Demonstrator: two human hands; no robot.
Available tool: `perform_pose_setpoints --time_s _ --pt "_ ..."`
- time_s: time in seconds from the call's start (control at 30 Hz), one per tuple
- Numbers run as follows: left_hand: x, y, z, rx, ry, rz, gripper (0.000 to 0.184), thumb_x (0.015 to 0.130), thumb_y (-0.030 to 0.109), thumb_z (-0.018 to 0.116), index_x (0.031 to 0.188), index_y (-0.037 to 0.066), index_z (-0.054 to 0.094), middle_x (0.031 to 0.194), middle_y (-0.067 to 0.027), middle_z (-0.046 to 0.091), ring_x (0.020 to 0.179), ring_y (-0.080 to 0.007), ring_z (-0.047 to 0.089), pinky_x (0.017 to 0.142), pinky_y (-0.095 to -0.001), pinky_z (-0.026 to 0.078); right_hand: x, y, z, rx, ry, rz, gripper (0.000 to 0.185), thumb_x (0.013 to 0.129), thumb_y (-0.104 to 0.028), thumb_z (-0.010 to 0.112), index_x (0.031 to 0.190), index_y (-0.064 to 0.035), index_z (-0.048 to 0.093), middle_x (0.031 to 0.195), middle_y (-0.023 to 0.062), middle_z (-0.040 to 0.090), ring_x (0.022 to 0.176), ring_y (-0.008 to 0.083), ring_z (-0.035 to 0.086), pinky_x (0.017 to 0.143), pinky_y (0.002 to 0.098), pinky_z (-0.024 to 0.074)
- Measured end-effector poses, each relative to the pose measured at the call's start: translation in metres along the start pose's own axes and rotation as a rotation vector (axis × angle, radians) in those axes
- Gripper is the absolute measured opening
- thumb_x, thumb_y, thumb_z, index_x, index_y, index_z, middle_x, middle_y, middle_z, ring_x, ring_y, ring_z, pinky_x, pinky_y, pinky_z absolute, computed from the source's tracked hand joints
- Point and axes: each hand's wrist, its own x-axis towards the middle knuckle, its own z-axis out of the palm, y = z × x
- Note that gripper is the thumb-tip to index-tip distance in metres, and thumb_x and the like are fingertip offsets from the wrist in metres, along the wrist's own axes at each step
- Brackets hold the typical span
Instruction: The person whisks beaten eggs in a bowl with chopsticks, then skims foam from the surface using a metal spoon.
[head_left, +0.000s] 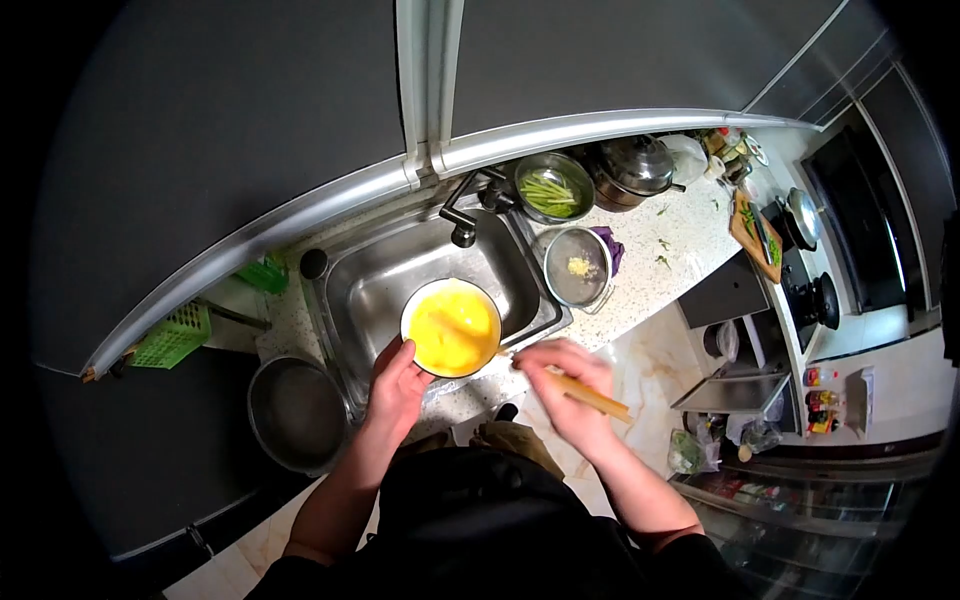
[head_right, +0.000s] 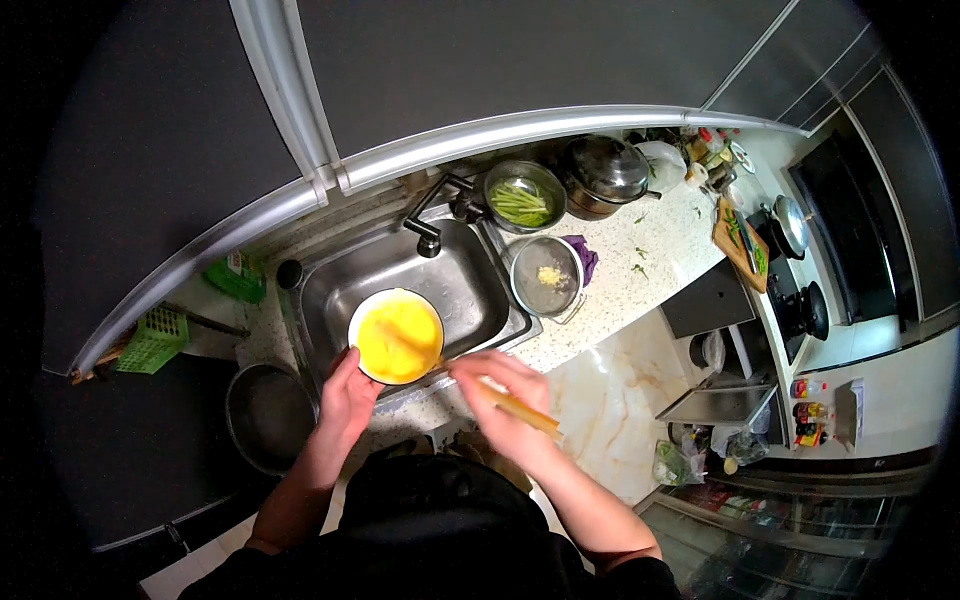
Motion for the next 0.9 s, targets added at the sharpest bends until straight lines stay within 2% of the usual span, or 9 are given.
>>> perform_pose_setpoints --time_s 0.13,0.23,0.3,0.4,0.47,0.53,0.67,0.77,0.9 --pt "0.001 0.002 0.0 0.02 -0.036 0.007 0.039 0.1 0.02 0.054 0.135 0.002 0.051 0.132 -0.0103 0.059 0.124 -0.023 0.055 0.107 -0.0425 0.042 0.002 -0.006 0.0 -0.006 -0.165 0.064 0.006 0.085 -0.003 0.07 0.09 0.0004 0.073 0.087 0.0106 0.072 0.08 0.0195 0.069 0.073 0.03 0.0529" --pt "0.004 0.001 0.0 -0.012 -0.013 0.002 0.04 0.1 0.02 0.054 0.135 0.001 0.05 0.133 -0.0102 0.059 0.124 -0.0229 0.055 0.107 -0.0422 0.042 0.006 -0.002 -0.001 -0.049 0.049 0.034 0.007 0.085 -0.002 0.069 0.09 0.0007 0.073 0.086 0.0107 0.072 0.08 0.0201 0.068 0.073 0.0298 0.0527" --pt "0.004 0.004 0.003 0.0 -0.037 -0.01 0.041 0.1 0.02 0.054 0.136 0.001 0.05 0.133 -0.0105 0.058 0.124 -0.0227 0.055 0.106 -0.0421 0.042 0.006 -0.004 -0.005 0.001 -0.182 0.095 0.007 0.085 -0.002 0.069 0.09 0.001 0.073 0.085 0.0109 0.071 0.08 0.021 0.068 0.073 0.0298 0.0524" --pt "0.005 0.005 0.003 -0.003 -0.022 -0.011 0.042 0.1 0.02 0.054 0.137 0.001 0.049 0.134 -0.0111 0.058 0.123 -0.0231 0.055 0.106 -0.042 0.042 0.011 -0.003 -0.011 -0.053 0.026 0.045 0.007 0.085 -0.001 0.068 0.09 0.0013 0.072 0.085 0.0108 0.071 0.08 0.0207 0.068 0.073 0.0297 0.0523" --pt "0.003 0.01 0.009 0.044 -0.044 0.008 0.042 0.1 0.02 0.054 0.137 0.0 0.049 0.133 -0.0115 0.058 0.123 -0.0233 0.056 0.106 -0.0419 0.042 0.017 -0.008 -0.017 -0.116 0.023 0.028 0.006 0.085 0.0 0.068 0.09 0.0015 0.072 0.085 0.0107 0.071 0.08 0.02 0.068 0.073 0.0295 0.0523" --pt "-0.002 0.015 0.017 0.093 -0.069 0.022 0.042 0.1 0.02 0.053 0.137 0.0 0.049 0.133 -0.0119 0.058 0.123 -0.0236 0.056 0.106 -0.0418 0.042 0.017 -0.014 -0.025 0.034 -0.236 0.087 0.009 0.084 -0.003 0.071 0.092 0.0003 0.073 0.084 0.0106 0.07 0.078 0.0202 0.068 0.071 0.0296 0.0518" --pt "-0.009 0.026 0.032 0.068 -0.099 -0.016 0.044 0.1 0.022 0.052 0.137 -0.001 0.048 0.133 -0.0134 0.058 0.123 -0.0242 0.056 0.106 -0.0417 0.043 0.036 -0.043 -0.063 -0.02 -0.072 -0.076 0.006 0.086 -0.001 0.069 0.088 0.0022 0.072 0.089 0.0122 0.07 0.08 0.0206 0.067 0.073 0.0302 0.0532" --pt "-0.017 0.035 0.048 0.058 -0.145 -0.021 0.044 0.101 0.022 0.051 0.137 -0.002 0.048 0.134 -0.0142 0.057 0.125 -0.0247 0.055 0.106 -0.0419 0.043 0.042 -0.065 -0.094 0.002 -0.173 -0.152 0.011 0.086 -0.003 0.064 0.083 0.0056 0.07 0.089 0.0165 0.069 0.08 0.0254 0.067 0.074 0.0338 0.0541" --pt "-0.026 0.046 0.071 0.09 -0.176 0.005 0.046 0.099 0.021 0.052 0.138 -0.004 0.047 0.136 -0.0148 0.056 0.128 -0.0256 0.053 0.108 -0.0414 0.041 0.043 -0.076 -0.102 0.031 -0.179 -0.297 0.017 0.081 -0.015 0.075 0.08 0.0017 0.072 0.079 0.0147 0.07 0.068 0.0215 0.065 0.059 0.033 0.0466"
